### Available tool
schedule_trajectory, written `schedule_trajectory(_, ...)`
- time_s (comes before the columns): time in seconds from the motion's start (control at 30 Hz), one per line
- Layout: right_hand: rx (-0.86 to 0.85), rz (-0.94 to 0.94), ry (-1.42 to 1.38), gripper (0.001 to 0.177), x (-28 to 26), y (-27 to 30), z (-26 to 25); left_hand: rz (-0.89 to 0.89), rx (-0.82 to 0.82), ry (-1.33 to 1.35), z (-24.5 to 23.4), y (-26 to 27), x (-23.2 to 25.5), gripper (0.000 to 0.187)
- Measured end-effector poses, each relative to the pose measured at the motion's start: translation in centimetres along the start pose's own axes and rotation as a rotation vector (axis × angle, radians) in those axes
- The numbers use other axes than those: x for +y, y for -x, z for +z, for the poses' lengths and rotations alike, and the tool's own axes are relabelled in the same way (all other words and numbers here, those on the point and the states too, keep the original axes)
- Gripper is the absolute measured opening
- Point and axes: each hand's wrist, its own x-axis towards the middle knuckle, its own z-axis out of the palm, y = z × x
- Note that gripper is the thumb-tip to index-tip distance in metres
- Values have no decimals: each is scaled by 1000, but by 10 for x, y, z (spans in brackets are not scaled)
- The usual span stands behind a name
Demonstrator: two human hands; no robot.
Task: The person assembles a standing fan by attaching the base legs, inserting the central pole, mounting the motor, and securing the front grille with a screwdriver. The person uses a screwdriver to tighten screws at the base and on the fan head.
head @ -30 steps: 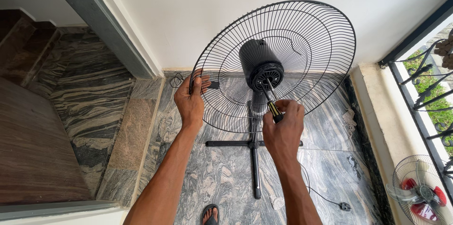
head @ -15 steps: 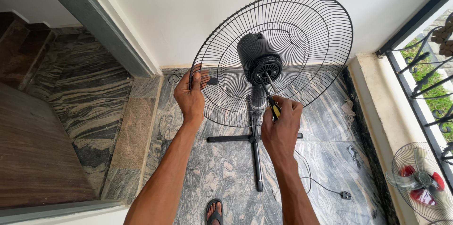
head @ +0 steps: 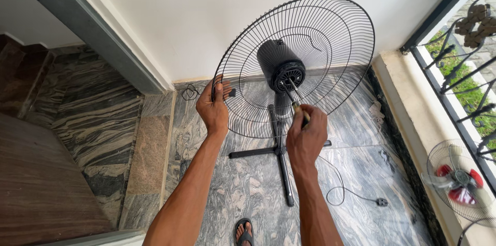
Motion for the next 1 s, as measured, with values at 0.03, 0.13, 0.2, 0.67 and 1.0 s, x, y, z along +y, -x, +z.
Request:
schedule_trajectory(0.03,-27,103,-15,26,-3,-3,0,10,-1,2,0,-1,0,25)
schedule_trajectory(0.13,-22,46,1,25,-3,-5,0,-6,-15,35,0,-1,-1,25)
schedule_trajectory(0.2,-4,-63,-3,24,0,-5,1,-6,-19,39,-2,-3,-1,24)
schedule_trajectory(0.67,-3,-18,-126,25,-10,-8,-6,47,40,-50,2,-7,-8,26)
schedule_trajectory(1.0,-34,-197,-146,25,1,-7,-2,73,26,-102,6,-15,-5,26)
